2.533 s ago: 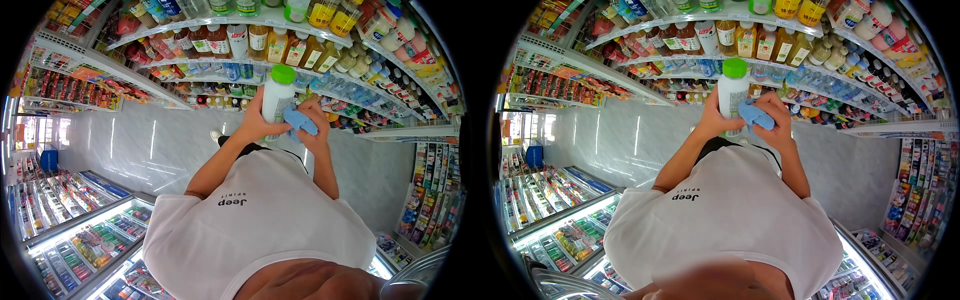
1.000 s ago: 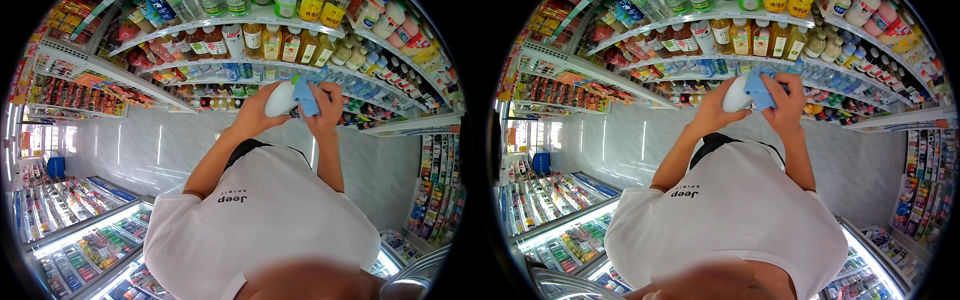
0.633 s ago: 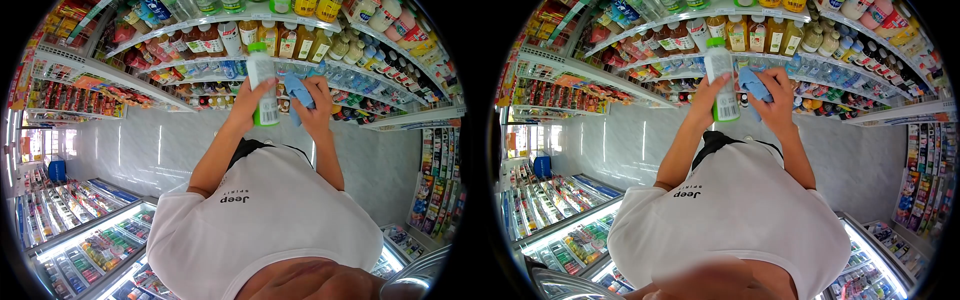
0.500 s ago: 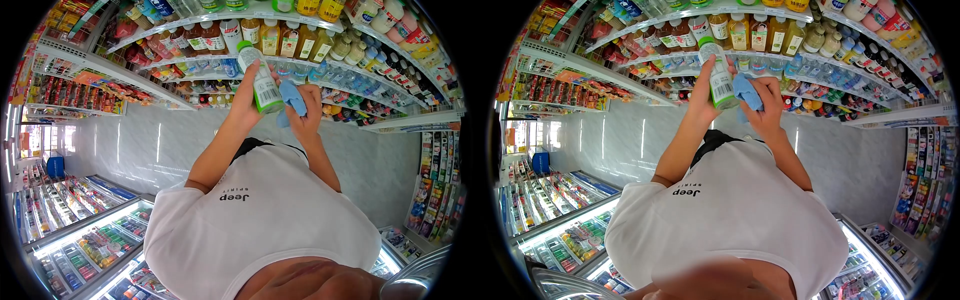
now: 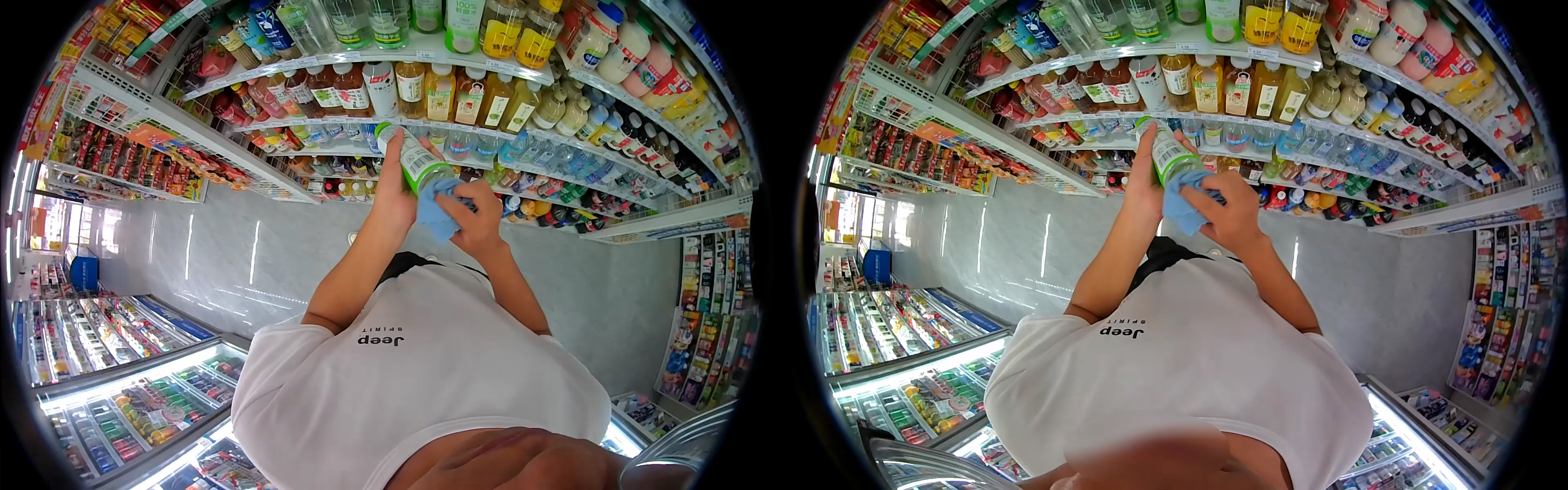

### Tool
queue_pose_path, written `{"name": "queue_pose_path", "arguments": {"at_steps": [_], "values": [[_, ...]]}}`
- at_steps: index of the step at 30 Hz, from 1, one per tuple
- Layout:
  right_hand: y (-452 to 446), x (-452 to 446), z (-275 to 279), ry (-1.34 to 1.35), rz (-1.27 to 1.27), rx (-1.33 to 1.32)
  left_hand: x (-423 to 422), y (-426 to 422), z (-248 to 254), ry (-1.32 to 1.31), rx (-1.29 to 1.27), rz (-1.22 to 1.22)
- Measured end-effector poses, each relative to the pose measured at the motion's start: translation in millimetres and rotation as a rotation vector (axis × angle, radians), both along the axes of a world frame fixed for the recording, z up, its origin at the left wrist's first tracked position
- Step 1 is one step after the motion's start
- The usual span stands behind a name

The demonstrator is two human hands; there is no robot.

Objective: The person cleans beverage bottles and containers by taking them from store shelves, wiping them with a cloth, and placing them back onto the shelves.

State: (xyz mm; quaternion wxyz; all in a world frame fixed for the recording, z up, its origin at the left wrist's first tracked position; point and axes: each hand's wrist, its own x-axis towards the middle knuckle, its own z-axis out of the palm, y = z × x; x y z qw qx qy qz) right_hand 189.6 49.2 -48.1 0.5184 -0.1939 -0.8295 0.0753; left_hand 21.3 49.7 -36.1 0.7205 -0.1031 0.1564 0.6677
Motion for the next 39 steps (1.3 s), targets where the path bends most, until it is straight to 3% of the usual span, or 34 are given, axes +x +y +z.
{"name": "queue_pose_path", "arguments": {"at_steps": [2, 5, 9, 15, 19, 25, 26, 28, 29, 32, 36, 39], "values": [[-1, 2, -11, 0.145, -0.046, -0.115, 2, -1, 11, -0.054, -0.045, 0.061], [-15, 3, -25, 0.304, -0.074, -0.336, -1, -10, 42, 0.052, 0.137, 0.099], [-22, 12, -54, 0.3, -0.103, -0.612, -4, -17, 68, 0.482, 0.314, 0.205], [-10, 33, -62, 0.282, -0.208, -0.671, -30, -4, 77, 1.177, 0.357, 0.382], [-1, 39, -55, 0.37, -0.228, -0.672, -46, 9, 90, 1.355, 0.451, 0.295], [4, 30, -29, 0.566, -0.125, -0.944, -27, 29, 101, 1.499, 0.475, 0.325], [5, 26, -27, 0.607, -0.095, -0.992, -21, 30, 100, 1.369, 0.488, 0.306], [6, 11, -27, 0.609, -0.053, -0.785, -4, 28, 94, 1.107, 0.508, 0.261], [4, 5, -26, 0.607, -0.037, -0.682, 1, 27, 89, 1.091, 0.493, 0.197], [-8, -17, -5, 0.683, -0.045, -0.797, 13, 23, 76, 1.092, 0.481, 0.089], [-3, -8, -22, 0.685, -0.05, -0.978, -3, 26, 83, 1.365, 0.657, -0.041], [4, 5, -33, 0.659, -0.078, -1.01, -24, 34, 109, 1.977, 0.796, -0.071]]}}
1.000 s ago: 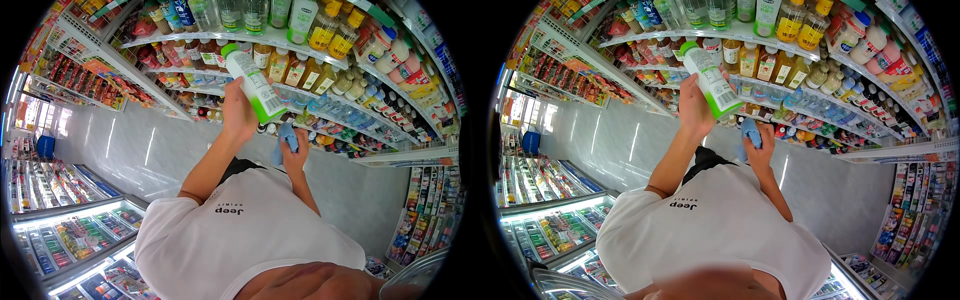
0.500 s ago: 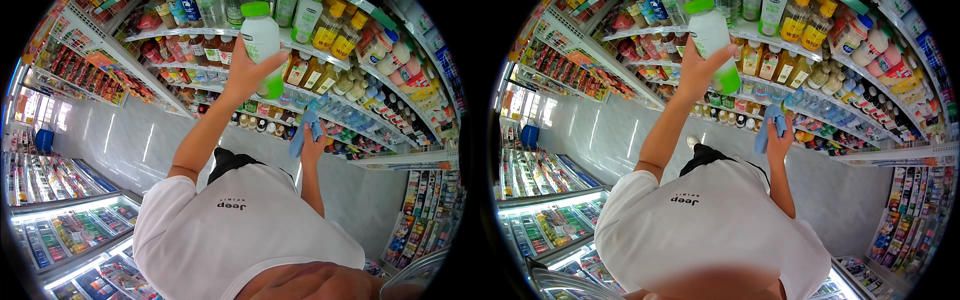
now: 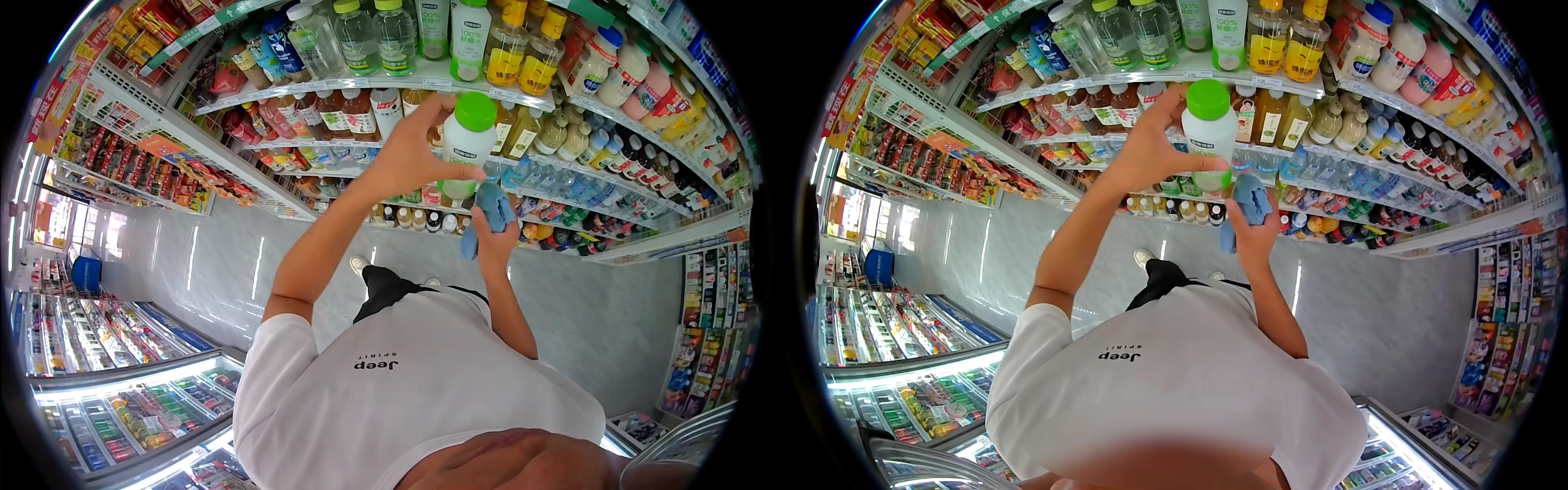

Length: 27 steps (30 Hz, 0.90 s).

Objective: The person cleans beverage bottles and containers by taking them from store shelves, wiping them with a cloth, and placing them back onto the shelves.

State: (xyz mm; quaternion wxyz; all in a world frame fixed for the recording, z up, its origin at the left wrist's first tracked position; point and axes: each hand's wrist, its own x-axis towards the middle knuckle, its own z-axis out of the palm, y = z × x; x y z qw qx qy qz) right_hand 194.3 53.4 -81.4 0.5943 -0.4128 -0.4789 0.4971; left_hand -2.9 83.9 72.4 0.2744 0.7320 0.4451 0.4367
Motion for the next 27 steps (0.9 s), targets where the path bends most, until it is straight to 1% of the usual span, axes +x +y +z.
{"name": "queue_pose_path", "arguments": {"at_steps": [2, 4, 8, 10, 11, 14, 15, 18, 21, 24, 27], "values": [[3, 9, -13, -0.061, -0.035, 0.003, -6, 13, 4, 0.071, 0.048, 0.071], [1, 14, -15, -0.066, -0.073, 0.016, -10, 21, 26, 0.161, 0.099, 0.168], [-8, 25, -26, -0.084, -0.151, 0.006, -31, 49, 55, 0.31, 0.183, 0.273], [-15, 35, -42, -0.118, -0.157, -0.064, -37, 57, 67, 0.365, 0.197, 0.347], [-17, 40, -50, -0.133, -0.16, -0.099, -49, 75, 57, 0.39, 0.343, 0.353], [-26, 49, -63, -0.196, -0.206, -0.084, -60, 92, 50, 0.439, 0.652, 0.447], [-29, 54, -62, -0.215, -0.196, -0.096, -59, 93, 55, 0.394, 0.604, 0.433], [-35, 66, -62, -0.249, -0.18, -0.109, -47, 86, 66, 0.381, 0.364, 0.503], [-32, 74, -68, -0.266, -0.202, -0.081, -50, 102, 53, 0.42, 0.442, 0.435], [-31, 79, -69, -0.28, -0.234, -0.071, -45, 104, 46, 0.415, 0.655, 0.358], [-29, 81, -55, -0.244, -0.235, -0.076, -41, 106, 48, 0.478, 0.448, 0.39]]}}
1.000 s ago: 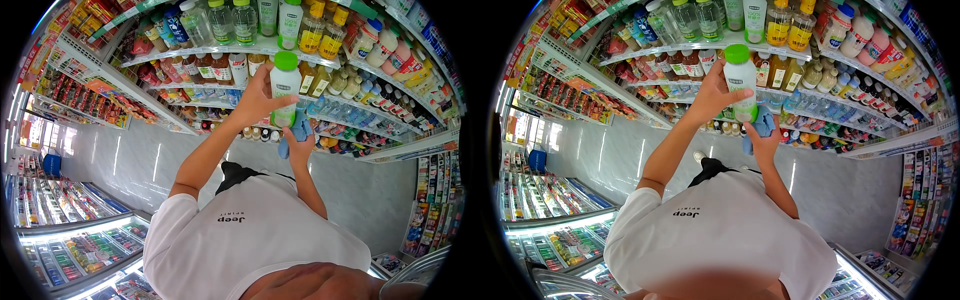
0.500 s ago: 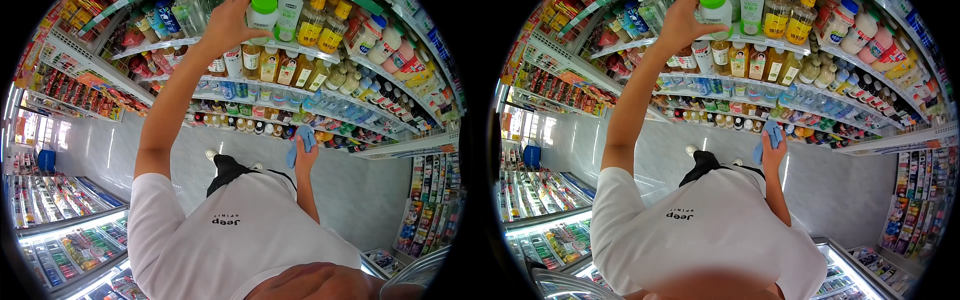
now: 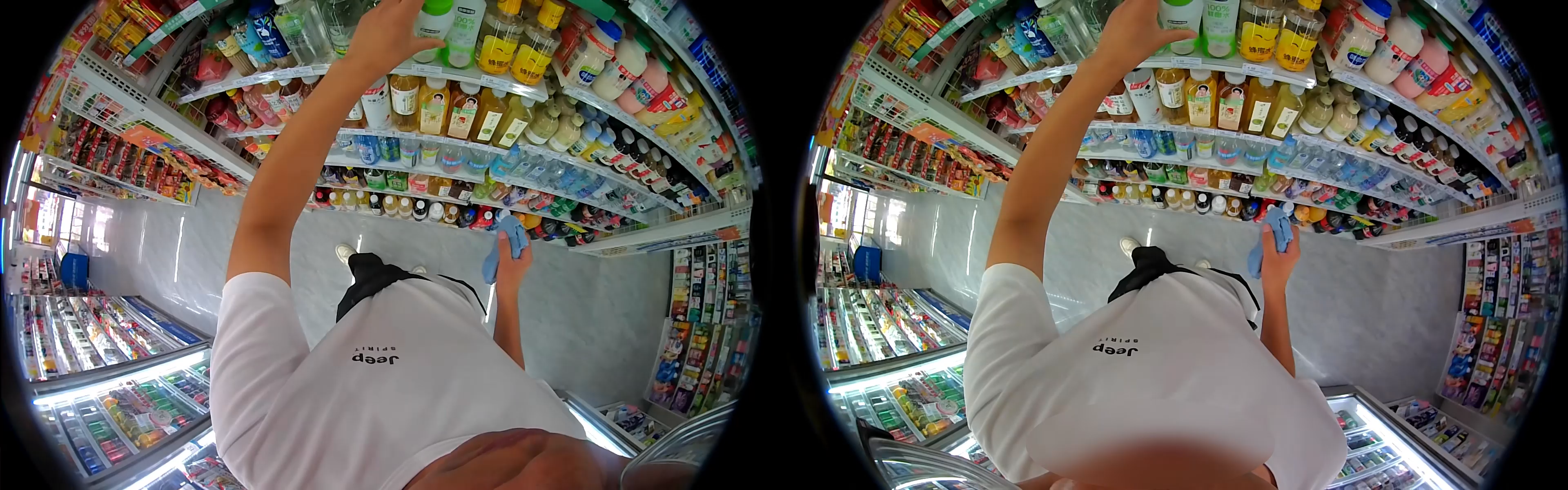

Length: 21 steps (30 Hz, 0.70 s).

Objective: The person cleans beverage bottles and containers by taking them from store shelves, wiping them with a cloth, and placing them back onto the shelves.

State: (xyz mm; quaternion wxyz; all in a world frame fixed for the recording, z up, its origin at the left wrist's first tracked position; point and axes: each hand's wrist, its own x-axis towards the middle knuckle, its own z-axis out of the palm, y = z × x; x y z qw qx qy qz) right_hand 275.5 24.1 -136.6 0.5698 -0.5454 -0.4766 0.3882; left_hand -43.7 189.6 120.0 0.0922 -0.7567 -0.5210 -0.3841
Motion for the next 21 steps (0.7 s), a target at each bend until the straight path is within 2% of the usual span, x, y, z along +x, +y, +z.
{"name": "queue_pose_path", "arguments": {"at_steps": [3, 6, 11, 14, 21], "values": [[-1, 5, 5, -0.02, -0.002, 0.001, 2, 8, 5, 0.006, -0.024, -0.014], [0, 5, 2, -0.045, 0.001, -0.014, 3, 7, 16, 0.284, 0.192, 0.086], [-5, 4, 2, -0.126, 0.062, -0.06, 2, 11, 23, 0.305, 0.134, 0.141], [-6, -6, 6, -0.12, 0.032, 0.028, -2, 20, 25, 0.34, 0.136, 0.194], [-5, -3, -11, -0.189, 0.056, 0.023, -11, 37, 21, 0.366, 0.107, 0.244]]}}
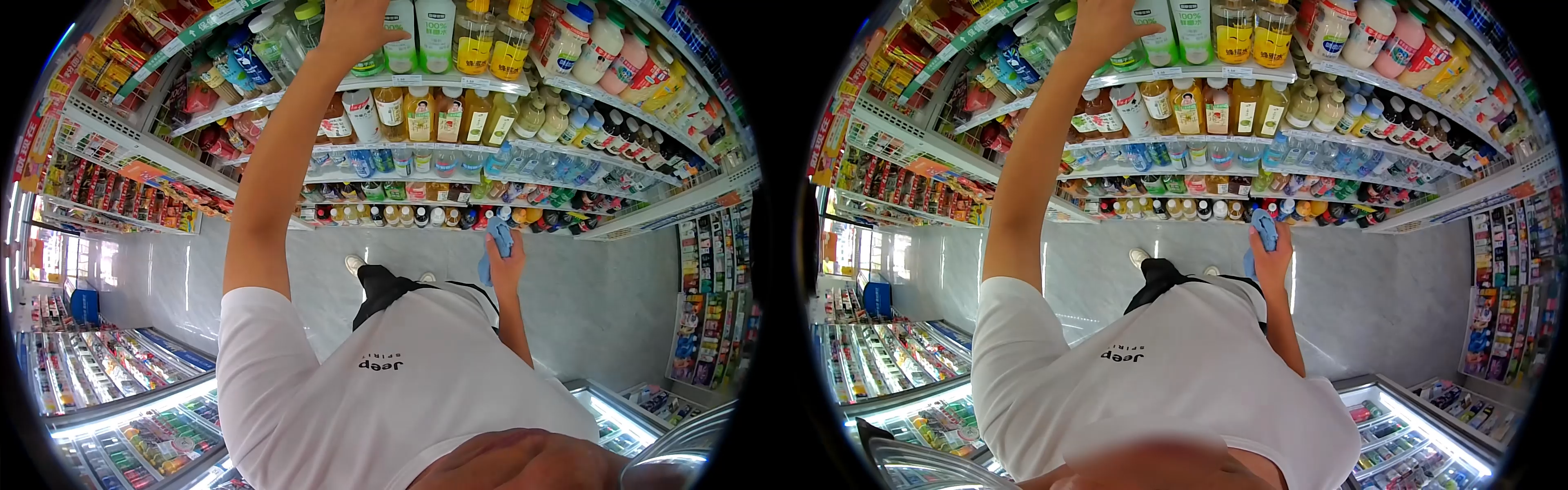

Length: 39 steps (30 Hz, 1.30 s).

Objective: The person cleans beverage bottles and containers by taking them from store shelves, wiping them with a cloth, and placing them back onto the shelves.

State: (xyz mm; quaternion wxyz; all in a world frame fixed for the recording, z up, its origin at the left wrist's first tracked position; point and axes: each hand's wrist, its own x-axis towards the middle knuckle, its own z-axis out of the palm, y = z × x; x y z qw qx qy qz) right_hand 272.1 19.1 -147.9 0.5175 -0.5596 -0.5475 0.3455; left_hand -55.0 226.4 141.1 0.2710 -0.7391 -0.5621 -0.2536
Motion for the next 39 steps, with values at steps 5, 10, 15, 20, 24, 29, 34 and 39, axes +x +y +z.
{"name": "queue_pose_path", "arguments": {"at_steps": [5, 10, 15, 20, 24, 29, 34, 39], "values": [[-3, -3, -1, -0.05, 0.019, 0.013, -2, 7, 0, 0.039, -0.007, -0.005], [1, 2, 3, -0.083, 0.063, 0.037, 13, -8, 8, 0.049, -0.05, 0.069], [5, 5, 1, -0.106, 0.035, 0.084, 35, -12, 10, -0.001, 0.033, -0.072], [1, 2, 7, -0.142, -0.027, 0.105, 56, 9, 15, 0.038, 0.115, -0.182], [-4, 4, 8, -0.164, -0.011, 0.116, 75, 11, 21, 0.08, -0.13, -0.132], [-9, 11, 5, -0.205, -0.022, 0.079, 80, 27, 11, 0.117, 0.017, -0.232], [-13, 12, 7, -0.198, -0.065, 0.065, 90, 34, 21, 0.045, -0.132, -0.186], [-14, 8, 6, -0.205, -0.048, 0.079, 86, 48, 16, 0.047, -0.168, -0.167]]}}
